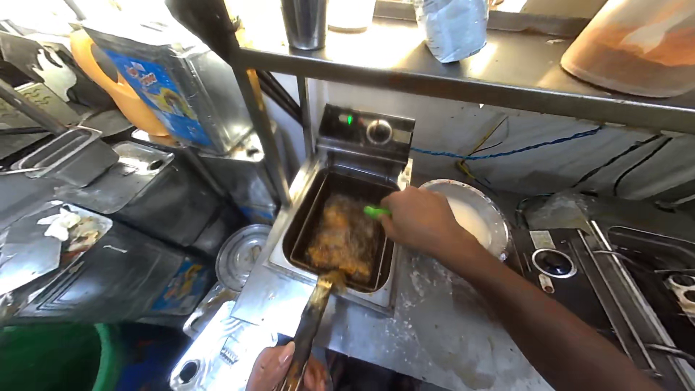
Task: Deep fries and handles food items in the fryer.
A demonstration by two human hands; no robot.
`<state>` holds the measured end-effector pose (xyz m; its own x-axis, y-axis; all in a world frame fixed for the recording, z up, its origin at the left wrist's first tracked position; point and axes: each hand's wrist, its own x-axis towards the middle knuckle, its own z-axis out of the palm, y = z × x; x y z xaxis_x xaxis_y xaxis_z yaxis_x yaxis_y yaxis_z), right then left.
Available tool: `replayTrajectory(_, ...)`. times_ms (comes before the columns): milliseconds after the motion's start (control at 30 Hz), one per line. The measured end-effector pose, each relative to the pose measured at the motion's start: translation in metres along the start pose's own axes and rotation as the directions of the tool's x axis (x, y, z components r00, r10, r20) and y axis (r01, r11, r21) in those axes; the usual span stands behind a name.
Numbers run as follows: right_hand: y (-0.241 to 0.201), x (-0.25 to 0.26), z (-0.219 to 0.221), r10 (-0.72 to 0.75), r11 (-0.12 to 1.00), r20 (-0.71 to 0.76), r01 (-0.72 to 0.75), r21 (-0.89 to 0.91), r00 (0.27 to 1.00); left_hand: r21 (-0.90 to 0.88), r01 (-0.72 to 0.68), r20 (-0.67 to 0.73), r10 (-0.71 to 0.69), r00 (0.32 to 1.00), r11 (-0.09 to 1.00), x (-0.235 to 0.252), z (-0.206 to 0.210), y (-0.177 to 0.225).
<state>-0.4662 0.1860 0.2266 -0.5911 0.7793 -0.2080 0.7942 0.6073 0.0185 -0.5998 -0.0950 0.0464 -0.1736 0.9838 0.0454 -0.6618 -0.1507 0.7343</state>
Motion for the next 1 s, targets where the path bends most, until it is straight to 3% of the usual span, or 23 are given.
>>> replayTrajectory(333, -0.016, 0.006, 0.0, -0.057, 0.998, 0.017, 0.058, -0.034, 0.998, -0.024, -0.024, 0.004, 0.024, 1.0, 0.999, 0.0, 0.003, -0.001)
replayTrajectory(533, -0.039, 0.031, 0.023, -0.044, 0.998, 0.149, 0.05, -0.033, 0.988, 0.001, -0.013, -0.017, 0.013, 1.0, 1.0, 0.0, 0.003, -0.002)
replayTrajectory(767, -0.037, 0.031, 0.013, -0.052, 0.996, 0.109, 0.059, -0.061, 0.993, -0.014, -0.016, -0.015, 0.015, 1.0, 1.0, 0.0, 0.004, -0.001)
replayTrajectory(1000, -0.034, 0.029, 0.034, -0.098, 0.992, 0.102, 0.106, -0.072, 0.99, 0.011, -0.036, 0.0, 0.036, 0.999, 0.999, 0.002, 0.002, -0.002)
